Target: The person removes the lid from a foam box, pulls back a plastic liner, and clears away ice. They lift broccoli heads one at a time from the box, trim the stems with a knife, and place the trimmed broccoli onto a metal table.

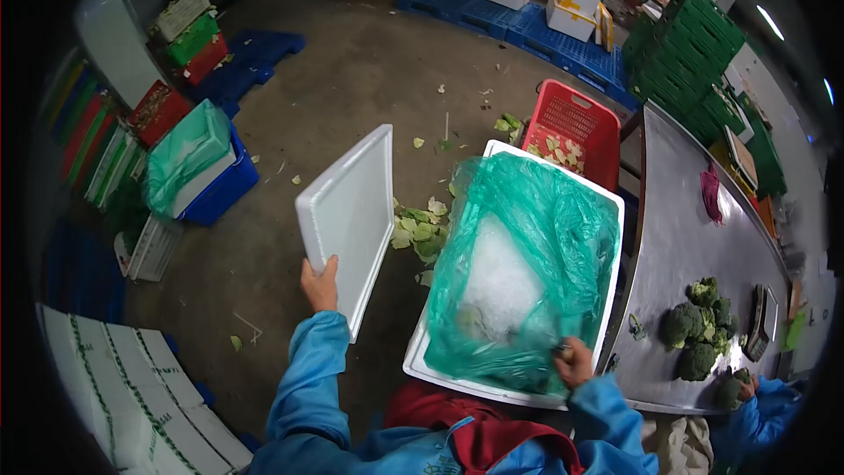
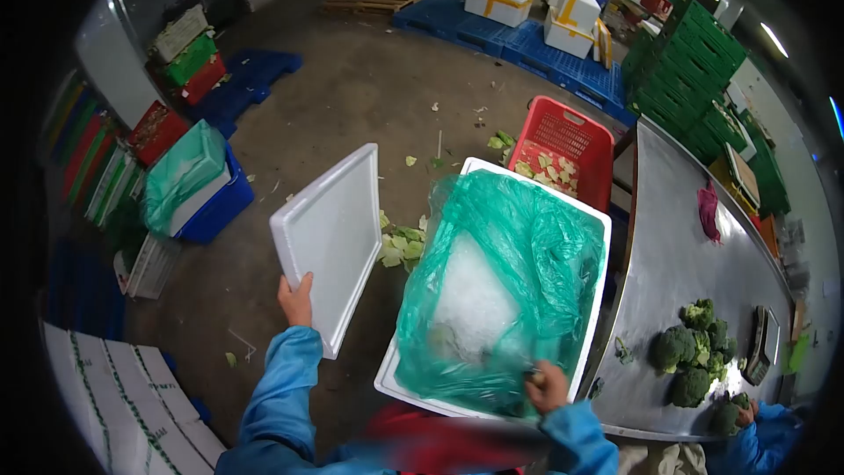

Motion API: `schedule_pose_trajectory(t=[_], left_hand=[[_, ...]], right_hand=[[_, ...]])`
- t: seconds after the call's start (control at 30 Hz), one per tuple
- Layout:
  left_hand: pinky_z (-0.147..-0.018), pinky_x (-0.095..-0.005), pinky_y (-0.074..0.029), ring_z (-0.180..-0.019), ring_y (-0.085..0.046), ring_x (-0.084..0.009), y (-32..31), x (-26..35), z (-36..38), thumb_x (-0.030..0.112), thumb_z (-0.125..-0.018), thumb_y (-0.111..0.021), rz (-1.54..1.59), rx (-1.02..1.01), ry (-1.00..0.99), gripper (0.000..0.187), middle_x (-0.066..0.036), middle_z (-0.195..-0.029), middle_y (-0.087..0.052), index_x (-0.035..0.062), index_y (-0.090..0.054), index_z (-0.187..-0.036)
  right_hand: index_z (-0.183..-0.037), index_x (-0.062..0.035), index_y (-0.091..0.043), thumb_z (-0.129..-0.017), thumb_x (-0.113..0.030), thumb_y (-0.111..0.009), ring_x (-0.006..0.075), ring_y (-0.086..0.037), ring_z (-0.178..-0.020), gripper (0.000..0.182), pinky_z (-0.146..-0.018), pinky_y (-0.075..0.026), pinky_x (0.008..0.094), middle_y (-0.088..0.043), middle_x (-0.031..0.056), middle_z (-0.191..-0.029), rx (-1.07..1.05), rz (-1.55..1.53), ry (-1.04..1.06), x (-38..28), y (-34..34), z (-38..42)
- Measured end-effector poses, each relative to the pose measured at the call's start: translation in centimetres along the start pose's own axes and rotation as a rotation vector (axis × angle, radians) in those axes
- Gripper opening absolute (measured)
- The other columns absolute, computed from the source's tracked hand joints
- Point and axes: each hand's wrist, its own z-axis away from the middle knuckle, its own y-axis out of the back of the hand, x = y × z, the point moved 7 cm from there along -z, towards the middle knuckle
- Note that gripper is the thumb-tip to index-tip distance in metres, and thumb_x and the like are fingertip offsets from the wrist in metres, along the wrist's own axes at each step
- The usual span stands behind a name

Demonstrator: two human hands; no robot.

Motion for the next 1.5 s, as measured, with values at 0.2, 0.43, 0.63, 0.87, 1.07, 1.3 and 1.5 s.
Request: schedule_pose_trajectory(t=[0.2,0.43,0.63,0.87,1.07,1.3,1.5], left_hand=[[-0.073,-0.0471,-0.046,-0.087,-0.058,-0.042,-8.9,-9.3,-0.9,0.032,-0.065,-0.076,-0.397,-0.129,-0.006,0.051,-0.019,-0.096,-0.062,0.0055,-0.058,-0.106],[-0.087,-0.0439,-0.045,-0.103,-0.055,-0.0364,-22.1,-18.9,5.5,0.034,-0.067,-0.076,-0.555,-0.633,0.08,0.064,-0.019,-0.112,-0.058,0.0062,-0.053,-0.12],[-0.081,-0.0403,-0.048,-0.096,-0.06,-0.0361,-25.9,-32.8,5.2,0.008,-0.078,-0.063,-0.335,-0.942,-0.004,0.034,-0.021,-0.105,-0.062,0.0019,-0.058,-0.111],[-0.069,-0.0258,-0.046,-0.079,-0.058,-0.0143,-23.3,6.1,2.1,0.006,-0.082,-0.06,0.036,-0.618,-0.26,0.016,-0.006,-0.089,-0.063,0.0031,-0.062,-0.097],[-0.093,-0.0451,-0.038,-0.11,-0.052,-0.0304,-29.7,16.5,16.9,0.027,-0.077,-0.067,-0.197,-1.486,-1.176,0.036,-0.009,-0.116,-0.058,0.0108,-0.061,-0.108],[-0.109,-0.0543,-0.016,-0.135,-0.025,-0.0292,-42.3,16.1,10.9,0.019,-0.075,-0.061,-0.702,-1.153,-1.415,0.062,-0.008,-0.146,-0.029,0.0153,-0.042,-0.134],[-0.108,-0.0529,-0.018,-0.135,-0.025,-0.0303,-48.8,29.3,11.5,0.021,-0.073,-0.064,-0.534,-0.781,-1.487,0.073,-0.011,-0.147,-0.025,0.0126,-0.033,-0.139]], right_hand=[[-0.082,-0.0055,-0.047,-0.075,0.004,-0.058,0.0092,-0.045,-0.065,0.016,-0.059,-0.038,0.0236,-0.044,-0.0006,-0.071,0.392,-0.066,-0.194,4.9,15.2,8.9],[-0.085,-0.0066,-0.052,-0.076,-0.001,-0.06,0.0083,-0.046,-0.067,0.014,-0.061,-0.038,0.0246,-0.048,-0.0022,-0.074,0.597,-0.227,-0.438,4.6,16.2,14.2],[-0.104,-0.0017,-0.057,-0.079,-0.002,-0.064,0.013,-0.056,-0.089,0.026,-0.078,-0.045,0.0266,-0.062,0.0069,-0.097,0.578,-0.338,-0.422,-3.7,13.0,7.4],[-0.112,-0.0031,-0.056,-0.081,-0.012,-0.067,0.0126,-0.054,-0.085,0.035,-0.075,-0.045,0.0272,-0.061,0.0082,-0.093,0.253,-0.485,-0.259,-3.6,4.0,-0.2],[-0.107,-0.0032,-0.057,-0.081,-0.015,-0.068,0.0081,-0.052,-0.075,0.031,-0.069,-0.044,0.0241,-0.059,0.0041,-0.08,0.315,-0.586,-0.572,-2.7,1.4,13.2],[-0.101,0.0011,-0.054,-0.079,-0.007,-0.064,0.0157,-0.061,-0.075,0.025,-0.07,-0.048,0.0293,-0.062,0.0095,-0.081,0.686,-0.88,-0.85,1.3,-4.8,29.5],[-0.109,0.0041,-0.05,-0.08,-0.007,-0.06,0.0267,-0.062,-0.09,0.033,-0.084,-0.05,0.0384,-0.061,0.0196,-0.101,0.734,-1.029,-0.423,-4.9,6.3,15.5]])
